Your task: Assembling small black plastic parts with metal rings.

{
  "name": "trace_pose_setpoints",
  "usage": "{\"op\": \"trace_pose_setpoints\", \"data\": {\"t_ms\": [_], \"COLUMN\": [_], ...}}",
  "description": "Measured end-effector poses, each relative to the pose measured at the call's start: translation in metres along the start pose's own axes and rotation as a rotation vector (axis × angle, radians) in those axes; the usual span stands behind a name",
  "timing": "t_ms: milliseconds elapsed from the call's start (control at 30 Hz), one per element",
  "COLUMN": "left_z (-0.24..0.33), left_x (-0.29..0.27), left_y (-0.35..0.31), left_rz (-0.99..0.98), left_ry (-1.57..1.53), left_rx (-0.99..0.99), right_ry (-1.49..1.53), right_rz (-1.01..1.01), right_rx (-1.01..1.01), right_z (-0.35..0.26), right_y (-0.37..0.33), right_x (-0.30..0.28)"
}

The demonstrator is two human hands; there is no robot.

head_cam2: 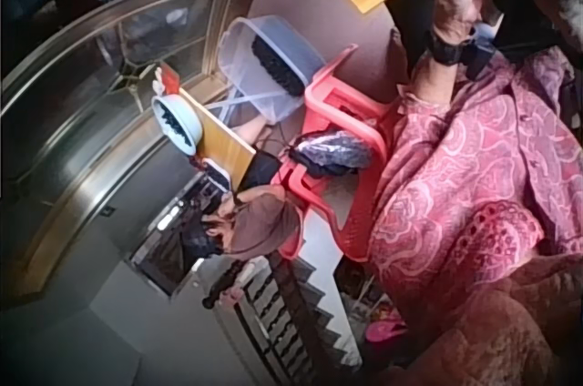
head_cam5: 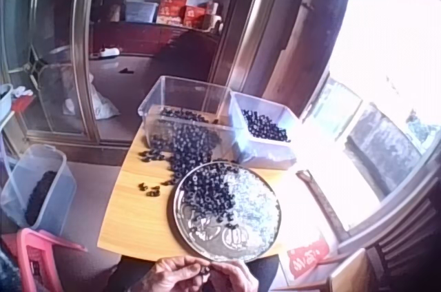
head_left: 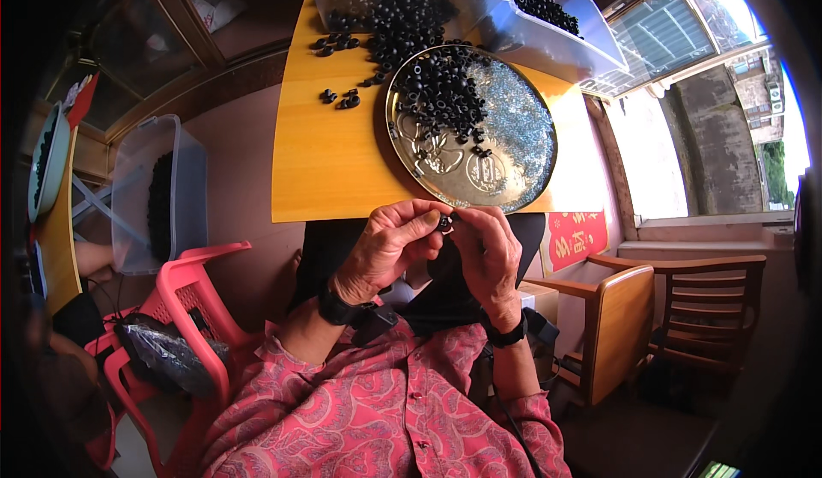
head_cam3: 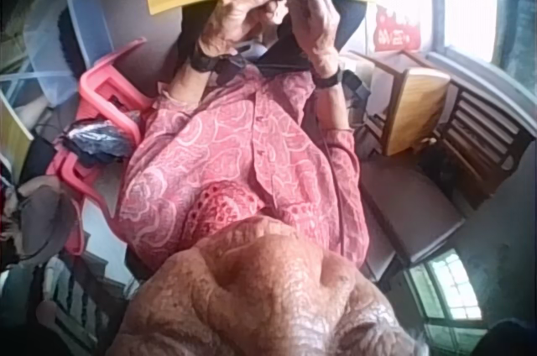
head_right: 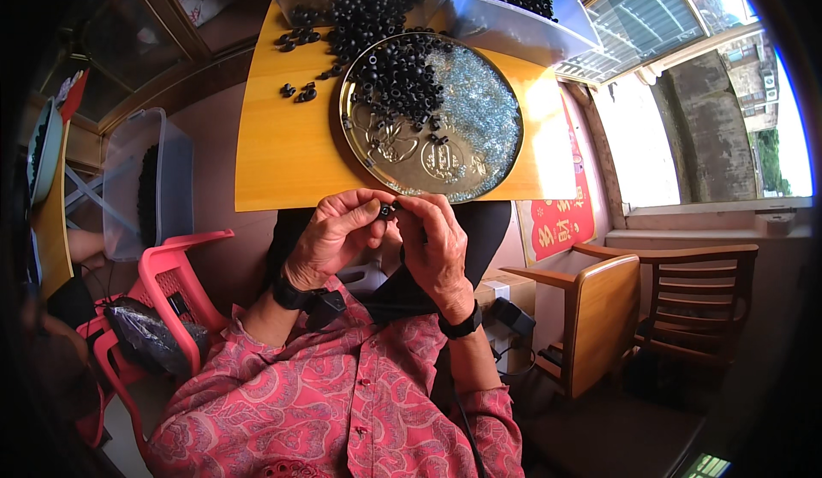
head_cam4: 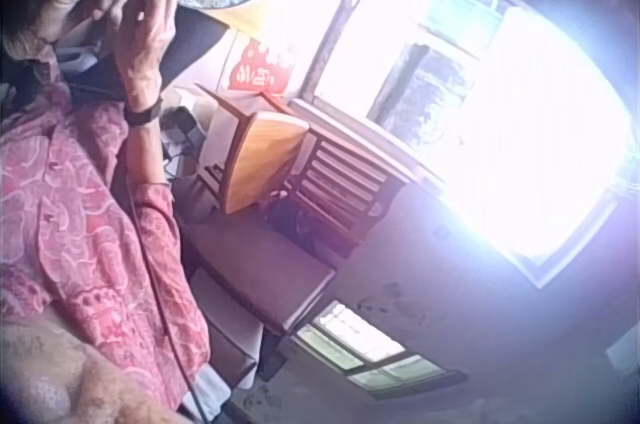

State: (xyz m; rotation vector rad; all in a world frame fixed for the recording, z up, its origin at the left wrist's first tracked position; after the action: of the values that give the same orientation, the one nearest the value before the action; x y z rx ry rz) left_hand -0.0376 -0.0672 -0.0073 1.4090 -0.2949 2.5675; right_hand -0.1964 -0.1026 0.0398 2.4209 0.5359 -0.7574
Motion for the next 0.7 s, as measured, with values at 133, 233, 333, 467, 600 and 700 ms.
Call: {"op": "trace_pose_setpoints", "data": {"t_ms": [133, 233, 333, 467, 600, 700], "left_z": [-0.0002, 0.0, 0.0001, 0.0002, 0.0, -0.0003], "left_x": [0.0003, 0.0014, 0.0018, 0.0031, 0.0033, 0.0033], "left_y": [0.0, -0.001, -0.0015, -0.0016, -0.0014, -0.0014], "left_rz": [0.014, 0.026, 0.041, 0.043, 0.048, 0.051], "left_ry": [-0.019, -0.014, -0.007, -0.001, 0.025, 0.037], "left_rx": [0.003, 0.011, 0.017, 0.035, 0.046, 0.048], "right_ry": [-0.026, -0.025, -0.013, 0.05, 0.216, 0.24], "right_rz": [-0.007, -0.007, -0.002, 0.017, 0.035, 0.03], "right_rx": [0.002, -0.008, 0.003, 0.054, 0.138, 0.162], "right_z": [-0.002, -0.0028, -0.004, -0.004, 0.0013, 0.0032], "right_y": [-0.0008, -0.0015, -0.0015, -0.0019, -0.0054, -0.0062], "right_x": [-0.0003, -0.0007, -0.0014, -0.0015, 0.0015, 0.0031]}}
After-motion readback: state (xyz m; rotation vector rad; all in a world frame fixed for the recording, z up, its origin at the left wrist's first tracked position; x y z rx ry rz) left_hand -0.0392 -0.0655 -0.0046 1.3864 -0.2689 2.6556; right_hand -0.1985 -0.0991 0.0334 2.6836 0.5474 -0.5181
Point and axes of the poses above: each hand's wrist, its own y-axis towards the middle knuckle, its own x-axis out of the palm, z = x × y, the point moved 1 cm from there along y, towards the middle knuckle, and after that the axes turned 7 degrees about -z, right-handed, at the moved point
